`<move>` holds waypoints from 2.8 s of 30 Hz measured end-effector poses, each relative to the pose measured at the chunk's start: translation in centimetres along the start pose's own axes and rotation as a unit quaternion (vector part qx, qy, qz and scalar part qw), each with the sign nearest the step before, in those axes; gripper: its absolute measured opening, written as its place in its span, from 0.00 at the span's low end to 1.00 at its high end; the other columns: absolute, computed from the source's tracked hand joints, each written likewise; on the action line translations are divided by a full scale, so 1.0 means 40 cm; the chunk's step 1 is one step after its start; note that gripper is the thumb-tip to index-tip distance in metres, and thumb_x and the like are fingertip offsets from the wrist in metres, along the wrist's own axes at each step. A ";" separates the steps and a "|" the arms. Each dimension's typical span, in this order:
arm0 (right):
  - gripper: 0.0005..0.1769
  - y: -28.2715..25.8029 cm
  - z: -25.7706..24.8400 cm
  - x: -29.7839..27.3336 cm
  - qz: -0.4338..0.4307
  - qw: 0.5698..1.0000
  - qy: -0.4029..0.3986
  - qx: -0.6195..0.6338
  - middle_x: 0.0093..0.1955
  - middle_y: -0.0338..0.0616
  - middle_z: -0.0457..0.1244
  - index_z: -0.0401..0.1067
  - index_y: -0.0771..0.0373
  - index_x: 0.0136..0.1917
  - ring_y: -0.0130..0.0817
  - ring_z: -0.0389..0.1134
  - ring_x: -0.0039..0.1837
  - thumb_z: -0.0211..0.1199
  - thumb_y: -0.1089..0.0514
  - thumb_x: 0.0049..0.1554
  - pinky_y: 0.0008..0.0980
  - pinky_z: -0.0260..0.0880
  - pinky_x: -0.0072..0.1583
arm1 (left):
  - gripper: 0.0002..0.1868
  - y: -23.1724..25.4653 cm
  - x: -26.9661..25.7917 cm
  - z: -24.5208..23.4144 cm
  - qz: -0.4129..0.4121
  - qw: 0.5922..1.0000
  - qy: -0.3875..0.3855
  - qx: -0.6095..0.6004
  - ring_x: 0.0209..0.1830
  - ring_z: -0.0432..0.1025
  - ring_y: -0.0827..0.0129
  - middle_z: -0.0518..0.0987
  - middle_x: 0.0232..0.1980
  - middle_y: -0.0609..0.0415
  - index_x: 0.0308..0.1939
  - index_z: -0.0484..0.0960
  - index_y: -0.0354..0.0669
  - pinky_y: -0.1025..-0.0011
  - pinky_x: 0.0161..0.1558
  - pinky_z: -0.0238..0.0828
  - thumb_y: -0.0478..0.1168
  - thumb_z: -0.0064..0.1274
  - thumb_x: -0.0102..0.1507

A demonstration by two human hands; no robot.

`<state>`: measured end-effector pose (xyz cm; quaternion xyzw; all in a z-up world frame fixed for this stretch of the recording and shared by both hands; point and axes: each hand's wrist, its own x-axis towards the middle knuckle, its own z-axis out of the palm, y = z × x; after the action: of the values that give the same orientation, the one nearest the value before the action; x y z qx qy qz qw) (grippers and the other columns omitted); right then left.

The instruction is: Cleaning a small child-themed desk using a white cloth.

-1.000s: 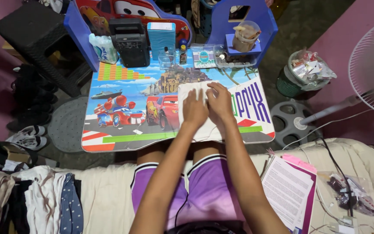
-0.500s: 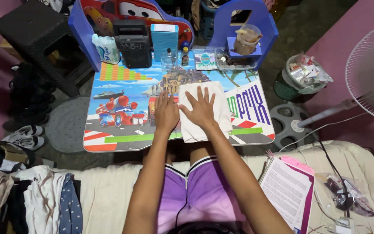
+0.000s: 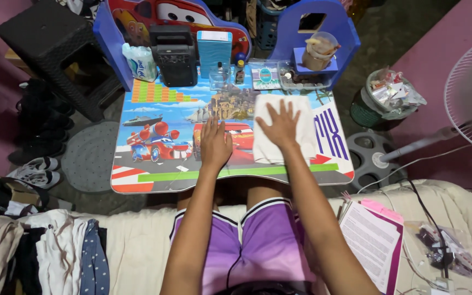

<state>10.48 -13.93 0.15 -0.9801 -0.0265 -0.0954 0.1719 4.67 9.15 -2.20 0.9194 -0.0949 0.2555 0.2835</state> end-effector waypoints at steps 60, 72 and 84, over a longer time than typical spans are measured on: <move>0.40 0.132 -0.086 -0.337 0.100 0.993 0.020 -0.066 0.83 0.70 0.40 0.57 0.60 0.79 0.75 0.30 0.82 0.47 0.33 0.64 0.71 0.23 0.76 | 0.23 -0.001 0.002 -0.002 -0.009 1.000 -0.008 -0.006 0.77 0.58 0.45 0.69 0.73 0.36 0.60 0.80 0.31 0.51 0.76 0.47 0.43 0.52 0.65; 0.40 -0.116 -0.011 -0.284 0.023 0.999 0.039 -0.025 0.81 0.74 0.42 0.60 0.63 0.77 0.79 0.32 0.81 0.52 0.35 0.62 0.73 0.25 0.75 | 0.23 0.009 0.006 -0.015 -0.014 1.000 -0.012 -0.004 0.76 0.59 0.44 0.70 0.72 0.35 0.60 0.79 0.31 0.52 0.76 0.48 0.42 0.52 0.64; 0.32 -0.263 0.087 -0.154 -0.073 0.994 0.047 0.069 0.79 0.76 0.45 0.66 0.63 0.74 0.80 0.34 0.80 0.54 0.45 0.62 0.75 0.25 0.74 | 0.27 0.011 0.011 -0.029 -0.048 0.995 0.002 -0.087 0.75 0.60 0.42 0.71 0.70 0.32 0.66 0.76 0.28 0.52 0.75 0.50 0.48 0.48 0.71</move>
<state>4.19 -2.98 -0.76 -0.9559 -0.0963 -0.1516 0.2325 4.44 9.45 -0.95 0.8942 -0.0724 0.2342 0.3745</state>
